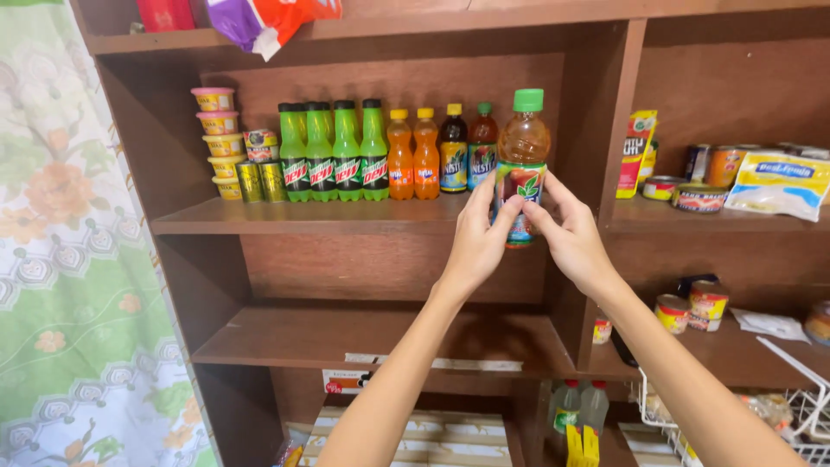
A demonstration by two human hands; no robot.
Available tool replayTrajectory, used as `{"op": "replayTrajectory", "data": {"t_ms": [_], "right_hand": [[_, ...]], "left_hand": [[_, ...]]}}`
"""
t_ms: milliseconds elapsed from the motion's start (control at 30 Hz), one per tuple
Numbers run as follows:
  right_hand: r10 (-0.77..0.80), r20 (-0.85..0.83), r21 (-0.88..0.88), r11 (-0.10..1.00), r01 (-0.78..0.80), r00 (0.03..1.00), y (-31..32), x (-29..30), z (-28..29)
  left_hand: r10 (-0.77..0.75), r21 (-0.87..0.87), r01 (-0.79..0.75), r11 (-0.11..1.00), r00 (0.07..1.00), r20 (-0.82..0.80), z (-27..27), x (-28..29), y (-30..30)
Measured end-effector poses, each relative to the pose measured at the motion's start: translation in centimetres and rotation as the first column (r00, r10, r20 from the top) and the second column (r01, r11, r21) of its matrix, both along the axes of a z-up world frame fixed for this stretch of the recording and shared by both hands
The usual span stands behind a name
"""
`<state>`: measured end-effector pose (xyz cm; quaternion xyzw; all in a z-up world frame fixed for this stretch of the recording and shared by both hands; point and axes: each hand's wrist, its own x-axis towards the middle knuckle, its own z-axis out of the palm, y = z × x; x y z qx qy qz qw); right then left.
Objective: Stocking shelves with various bottled beverages from a cardboard box.
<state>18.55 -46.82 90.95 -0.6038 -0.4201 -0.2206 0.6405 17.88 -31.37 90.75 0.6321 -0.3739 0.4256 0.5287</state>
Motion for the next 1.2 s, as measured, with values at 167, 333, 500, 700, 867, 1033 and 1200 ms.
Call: {"op": "replayTrajectory", "data": {"t_ms": [167, 333, 500, 700, 867, 1033, 1200], "right_hand": [[-0.066, -0.126, -0.035, 0.997, 0.062, 0.990, -1.4, 4.7, 1.4], [-0.029, -0.111, -0.054, 0.998, 0.023, 0.993, -2.1, 7.7, 1.4], [-0.056, -0.084, -0.083, 0.995, 0.049, 0.995, -2.0, 11.1, 1.0], [-0.224, -0.051, -0.190, 0.959, 0.211, 0.973, -1.9, 14.4, 0.6], [-0.105, -0.135, -0.153, 0.985, 0.084, 0.985, -1.7, 17.8, 0.9], [-0.118, -0.256, -0.190, 0.979, 0.070, 0.960, -2.0, 21.8, 1.3], [-0.219, -0.239, -0.252, 0.955, 0.157, 0.946, -1.8, 24.9, 1.8]], "left_hand": [[0.222, 0.127, -0.216, 0.968, 0.974, -0.040, 1.1, 4.4, -0.7], [0.387, 0.193, -0.360, 0.913, 0.913, -0.128, 1.3, 7.4, -1.5], [0.443, 0.223, -0.397, 0.890, 0.871, -0.214, 0.4, 10.9, -1.6], [0.513, 0.287, -0.434, 0.854, 0.793, -0.328, 1.0, 12.5, -1.7], [0.525, 0.316, -0.440, 0.841, 0.806, -0.274, 0.7, 17.4, -1.1], [0.549, 0.348, -0.450, 0.823, 0.787, -0.282, -0.4, 23.9, -0.9], [0.615, 0.400, -0.487, 0.777, 0.723, -0.314, 0.9, 25.3, -1.4]]}}
